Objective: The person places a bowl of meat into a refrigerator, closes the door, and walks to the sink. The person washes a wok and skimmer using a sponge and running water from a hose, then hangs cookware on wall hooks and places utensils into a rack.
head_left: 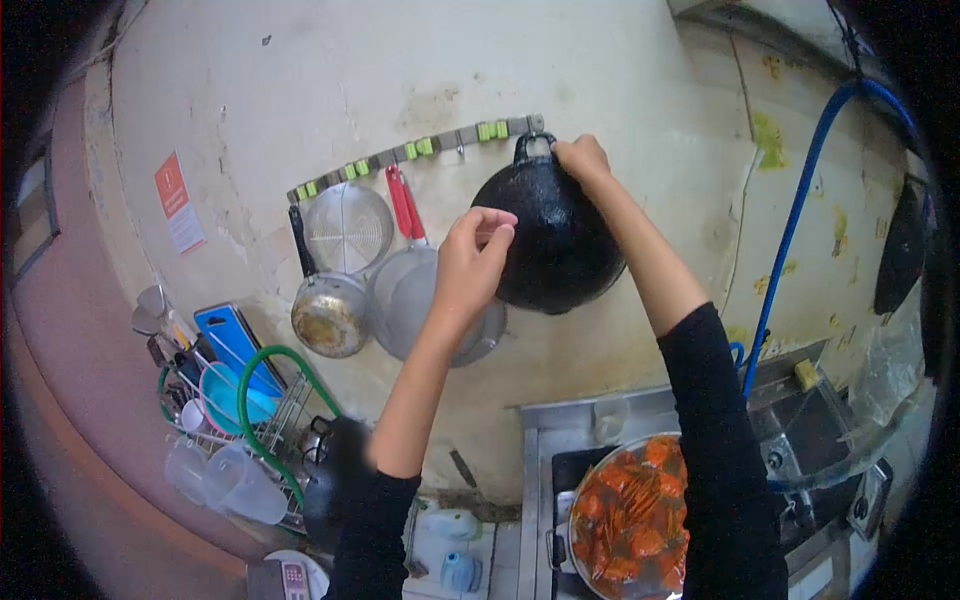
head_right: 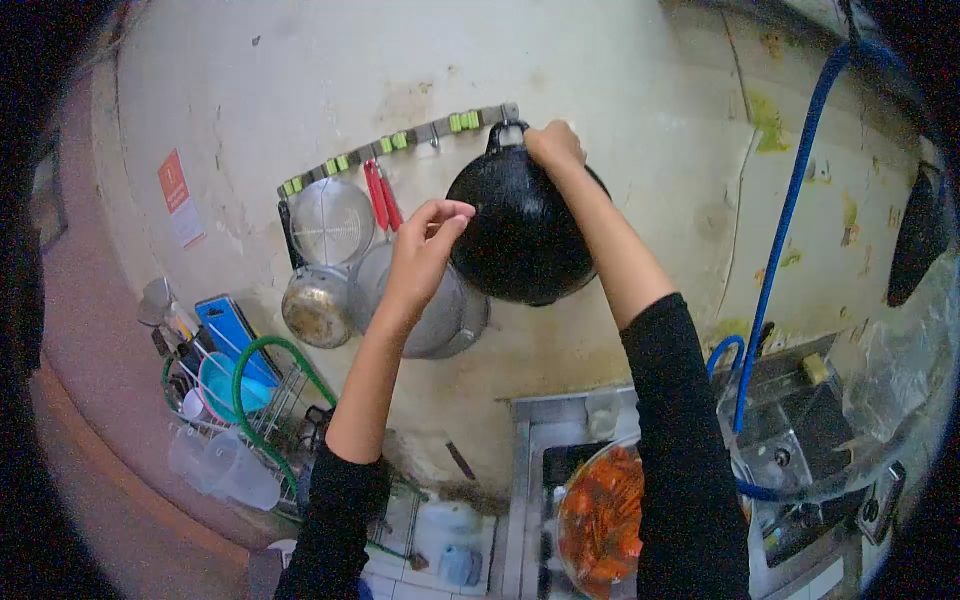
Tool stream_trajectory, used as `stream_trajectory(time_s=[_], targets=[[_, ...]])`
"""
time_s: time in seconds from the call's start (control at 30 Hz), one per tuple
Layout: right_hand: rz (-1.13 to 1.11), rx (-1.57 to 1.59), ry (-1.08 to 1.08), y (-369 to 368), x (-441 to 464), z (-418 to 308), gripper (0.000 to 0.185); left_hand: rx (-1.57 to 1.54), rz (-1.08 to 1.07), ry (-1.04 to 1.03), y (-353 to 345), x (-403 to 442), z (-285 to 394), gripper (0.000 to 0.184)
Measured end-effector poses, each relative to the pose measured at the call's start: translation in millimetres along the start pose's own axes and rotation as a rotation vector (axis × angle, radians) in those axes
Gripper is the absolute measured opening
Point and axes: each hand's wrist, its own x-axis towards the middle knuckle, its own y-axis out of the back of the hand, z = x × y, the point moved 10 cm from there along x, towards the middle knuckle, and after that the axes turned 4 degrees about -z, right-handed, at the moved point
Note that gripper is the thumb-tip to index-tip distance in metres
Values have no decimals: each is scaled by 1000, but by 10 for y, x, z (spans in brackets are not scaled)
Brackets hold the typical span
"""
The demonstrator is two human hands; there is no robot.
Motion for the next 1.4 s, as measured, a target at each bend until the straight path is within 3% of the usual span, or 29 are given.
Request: stream_trajectory(time_s=[0.1, 0.17, 0.2, 0.27, 0.33, 0.4, 0.43, 0.47, 0.53, 0.6, 0.7, 0.77, 0.83, 0.87, 0.9, 0.93, 1.03, 1.07, 1.13, 1.17, 1.23, 1.3, 1.37, 1.4], targets=[[-33, -53, 5, -20, -21, 102, 53, -81, -119, 61, -6, -440, 15, 18], [386, -155, 261, 455, -405, -102, 37, -92, -180, 142, -14, -767, -63, 19], [379, -182, 228, 552, -578, 36, 37, -113, -208, 166, -25, -950, -74, 19], [356, 251, 491, 874, -1232, 250, 28, -231, -222, 343, -68, -1381, -222, 22], [-115, 721, 241, 642, -1943, 937, 25, -286, -293, 472, -220, -1866, -383, 23], [-377, 499, 27, 375, -2904, 1854, 28, -338, -350, 571, -378, -2363, -580, 24], [-301, 10, 98, 330, -3375, 2504, 28, -396, -404, 655, -502, -2654, -718, 22], [-220, -190, 178, 468, -3822, 2885, 27, -450, -452, 736, -654, -2904, -808, 20], [-253, -164, -265, 978, -4596, 3405, 26, -479, -503, 777, -906, -3250, -830, 20], [-77, -180, -495, 1475, -5291, 4464, 28, -504, -547, 853, -1198, -3510, -796, 19], [43, -313, -749, 2402, -5848, 4620, 31, -579, -610, 848, -1850, -3824, -719, 17], [89, -285, -759, 2767, -5914, 4764, 30, -611, -680, 857, -2397, -4006, -640, 22], [130, -289, -525, 2981, -5723, 4864, 29, -611, -772, 976, -2964, -4189, -543, 28], [59, -360, -614, 3018, -5624, 4895, 16, -601, -796, 983, -3255, -4225, -510, 31], [156, -141, -566, 3021, -5549, 4977, 18, -601, -814, 970, -3568, -4247, -511, 31], [56, -78, -599, 3015, -5387, 4866, 21, -623, -805, 989, -3889, -4245, -506, 28], [-7, 138, -435, 2866, -5077, 5574, 17, -712, -769, 1033, -4824, -4151, -382, 27], [-53, 49, -592, 2919, -5126, 5893, 12, -762, -677, 1116, -5115, -4150, -507, 29], [-88, -8, -588, 3185, -5108, 6290, 16, -865, -483, 1302, -5640, -4139, -799, 31], [-136, -68, -589, 3253, -5173, 6470, 22, -848, -497, 1311, -5849, -4108, -872, 31], [-119, -184, -729, 3507, -5379, 6912, 22, -988, -234, 1262, -6092, -3944, -1121, 29], [-112, -317, -842, 3778, -5454, 7391, 22, -1018, -206, 1106, -6189, -3754, -1468, 15], [-328, -387, -861, 3699, -5551, 7903, 23, -1143, 214, 1130, -5895, -3785, -1852, 6], [-343, -384, -870, 3709, -5572, 8093, 23, -1246, 203, 1140, -5839, -3777, -1835, 10]])
